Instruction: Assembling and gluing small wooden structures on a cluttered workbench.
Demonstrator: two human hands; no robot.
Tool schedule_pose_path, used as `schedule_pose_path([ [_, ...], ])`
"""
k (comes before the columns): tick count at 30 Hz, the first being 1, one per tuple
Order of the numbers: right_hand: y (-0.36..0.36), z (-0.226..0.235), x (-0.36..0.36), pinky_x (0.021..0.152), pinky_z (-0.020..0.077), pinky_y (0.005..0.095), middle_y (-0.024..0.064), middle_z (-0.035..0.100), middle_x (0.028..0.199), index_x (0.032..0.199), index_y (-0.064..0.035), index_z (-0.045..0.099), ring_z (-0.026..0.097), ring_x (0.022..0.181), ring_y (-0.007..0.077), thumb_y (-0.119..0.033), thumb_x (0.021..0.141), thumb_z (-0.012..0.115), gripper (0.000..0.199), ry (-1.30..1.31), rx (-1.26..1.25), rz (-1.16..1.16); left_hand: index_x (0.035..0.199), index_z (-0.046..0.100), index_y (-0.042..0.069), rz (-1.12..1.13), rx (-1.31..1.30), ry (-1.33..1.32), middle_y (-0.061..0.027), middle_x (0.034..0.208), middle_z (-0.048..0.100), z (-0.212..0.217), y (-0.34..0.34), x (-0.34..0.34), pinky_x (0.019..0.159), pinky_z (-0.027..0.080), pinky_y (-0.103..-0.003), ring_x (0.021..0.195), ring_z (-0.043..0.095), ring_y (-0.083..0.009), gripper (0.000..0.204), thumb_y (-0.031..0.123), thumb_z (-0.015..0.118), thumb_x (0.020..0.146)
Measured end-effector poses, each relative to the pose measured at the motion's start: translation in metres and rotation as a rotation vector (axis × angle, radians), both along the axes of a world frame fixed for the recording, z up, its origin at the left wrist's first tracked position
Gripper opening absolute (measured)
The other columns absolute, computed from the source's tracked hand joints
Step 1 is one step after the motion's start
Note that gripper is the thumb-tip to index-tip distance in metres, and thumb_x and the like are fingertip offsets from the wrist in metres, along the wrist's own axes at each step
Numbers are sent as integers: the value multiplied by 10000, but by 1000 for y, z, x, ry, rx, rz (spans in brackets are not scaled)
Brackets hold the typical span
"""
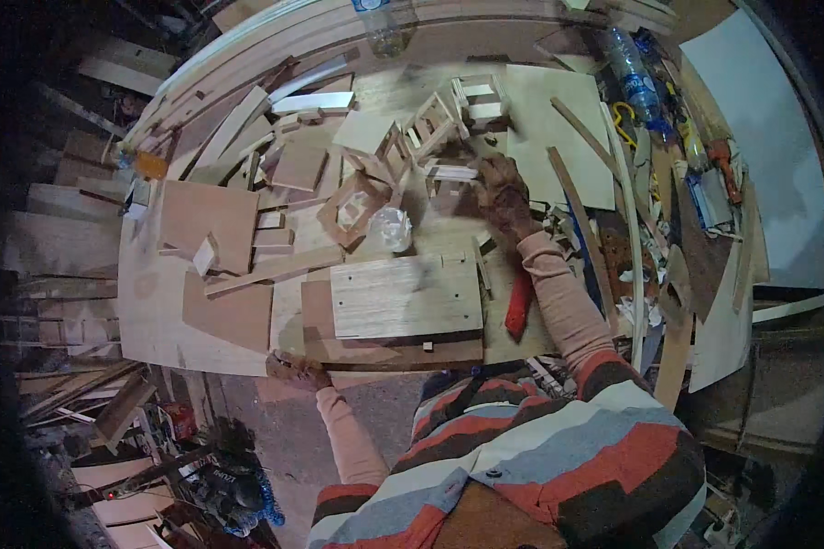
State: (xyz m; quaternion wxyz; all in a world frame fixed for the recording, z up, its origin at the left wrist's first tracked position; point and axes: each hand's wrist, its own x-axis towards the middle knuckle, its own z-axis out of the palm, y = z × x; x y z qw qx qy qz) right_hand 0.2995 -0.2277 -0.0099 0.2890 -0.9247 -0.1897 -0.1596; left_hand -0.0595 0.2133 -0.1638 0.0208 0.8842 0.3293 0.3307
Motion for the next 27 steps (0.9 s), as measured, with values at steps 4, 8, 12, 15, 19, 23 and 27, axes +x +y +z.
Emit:
schedule_pose_path([
  [4, -6, 13, -3, 956, 483, 449, 152, 592, 1154, 1208, -136, 599, 550, 1115, 373, -128, 763, 707, 458, 27, 62, 84, 1509, 312, 35, 64, 5, 187, -199, 1543, 323, -27, 20, -16, 1199, 229, -476, 1428, 293, -362, 692, 361, 553, 949],
  [8, -9, 20, -8, 960, 476, 451, 172, 598, 1156, 1195, -130, 609, 552, 1118, 383, -139, 754, 716, 455, -94, 163, 109, 1483, 334, 24, 106, -92, 181, -210, 1505, 347, -40, 29, -19, 1153, 278, -489, 1386, 331, -376, 658, 330, 520, 931],
  [12, -10, 13, 0, 967, 472, 448, 178, 588, 1179, 1203, -140, 616, 551, 1134, 374, -150, 765, 724, 452, -9, 113, 84, 1465, 360, 42, 78, -49, 87, -209, 1469, 383, -44, 17, -20, 1113, 325, -506, 1349, 372, -386, 627, 321, 489, 918],
  [15, -10, 6, 5, 980, 471, 440, 161, 579, 1202, 1217, -158, 620, 548, 1155, 364, -140, 780, 716, 448, 43, 59, 99, 1463, 358, 88, 78, -11, 206, -183, 1494, 364, -32, 10, -17, 1141, 298, -502, 1376, 353, -359, 613, 376, 501, 941],
  [19, -11, 5, 8, 996, 474, 432, 134, 581, 1215, 1202, -173, 643, 547, 1169, 353, -114, 790, 698, 420, 35, 66, 55, 1438, 391, 65, 53, 32, 27, -198, 1446, 420, 2, 0, -5, 1109, 336, -524, 1328, 402, -381, 612, 373, 515, 923],
  [23, -14, 9, 20, 979, 489, 432, 129, 582, 1224, 1192, -172, 657, 551, 1164, 346, -98, 785, 687, 415, -12, 15, 49, 1492, 355, 69, 64, 102, 144, -201, 1480, 405, 37, -14, 8, 1118, 338, -520, 1342, 397, -373, 644, 403, 500, 960],
  [27, -16, 4, 22, 972, 493, 434, 116, 583, 1234, 1217, -173, 651, 556, 1160, 342, -83, 785, 670, 442, 12, 44, 64, 1311, 477, 12, 150, -342, -21, -220, 1333, 483, 40, -15, 5, 1023, 405, -473, 1192, 487, -360, 456, 282, 550, 951],
])
